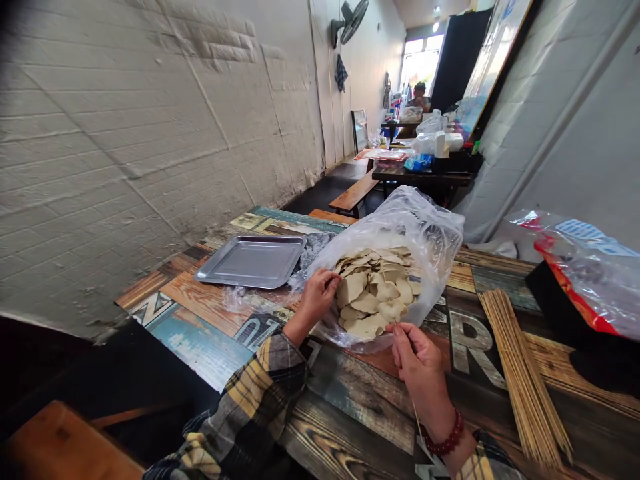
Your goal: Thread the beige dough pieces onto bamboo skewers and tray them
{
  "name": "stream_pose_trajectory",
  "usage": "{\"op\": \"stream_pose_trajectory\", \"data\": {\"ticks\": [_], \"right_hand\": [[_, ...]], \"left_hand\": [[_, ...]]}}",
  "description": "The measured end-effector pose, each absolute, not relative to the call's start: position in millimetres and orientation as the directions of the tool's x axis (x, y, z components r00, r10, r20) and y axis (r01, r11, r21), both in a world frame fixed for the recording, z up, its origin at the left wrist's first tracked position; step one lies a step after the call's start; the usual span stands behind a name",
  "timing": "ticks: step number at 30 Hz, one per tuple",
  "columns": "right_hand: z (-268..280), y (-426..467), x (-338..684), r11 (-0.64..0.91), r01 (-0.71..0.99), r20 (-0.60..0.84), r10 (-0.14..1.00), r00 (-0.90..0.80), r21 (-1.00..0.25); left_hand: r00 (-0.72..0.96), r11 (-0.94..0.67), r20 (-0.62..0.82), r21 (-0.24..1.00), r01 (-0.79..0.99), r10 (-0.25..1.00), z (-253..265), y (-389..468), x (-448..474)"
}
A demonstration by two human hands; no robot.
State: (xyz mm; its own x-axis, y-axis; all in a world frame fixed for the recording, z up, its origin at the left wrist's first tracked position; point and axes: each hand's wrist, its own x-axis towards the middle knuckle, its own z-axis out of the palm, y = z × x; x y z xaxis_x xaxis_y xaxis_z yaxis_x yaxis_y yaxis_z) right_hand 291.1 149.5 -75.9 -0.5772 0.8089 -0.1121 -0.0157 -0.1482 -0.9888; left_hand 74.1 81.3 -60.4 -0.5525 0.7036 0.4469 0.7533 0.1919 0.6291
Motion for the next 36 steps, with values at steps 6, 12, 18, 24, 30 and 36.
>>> {"op": "stream_pose_trajectory", "data": {"ticks": [6,12,18,24,30,36], "right_hand": [[-74.5,148.7,289.4,-0.173,-0.029,-0.124,0.802,-0.585,-0.984],[-74.8,149.8,290.2,-0.156,-0.032,-0.109,0.808,-0.578,-0.987],[-78.8,151.1,291.6,-0.137,-0.033,-0.093,0.809,-0.581,-0.99],[-80.2,149.3,293.2,-0.157,-0.027,-0.102,0.752,-0.651,-0.987],[-77.0,141.4,296.4,-0.053,0.078,-0.094,0.67,-0.736,-0.996],[-78.0,134.8,296.8,0.191,0.145,-0.001,0.601,-0.799,-0.971]], "left_hand": [[-0.508,0.219,0.407,0.576,0.787,0.759,-59.7,76.8,83.3],[-0.576,-0.005,0.438,0.799,0.601,0.69,-53.3,78.4,79.5],[-0.737,-0.324,0.127,0.937,-0.131,0.664,-38.6,69.4,70.4],[-0.685,-0.264,0.062,0.944,-0.195,0.726,-40.7,71.6,72.9],[-0.649,-0.235,0.061,0.954,-0.185,0.759,-43.0,73.0,80.0],[-0.603,-0.2,0.025,0.954,-0.225,0.797,-39.8,71.7,84.9]]}}
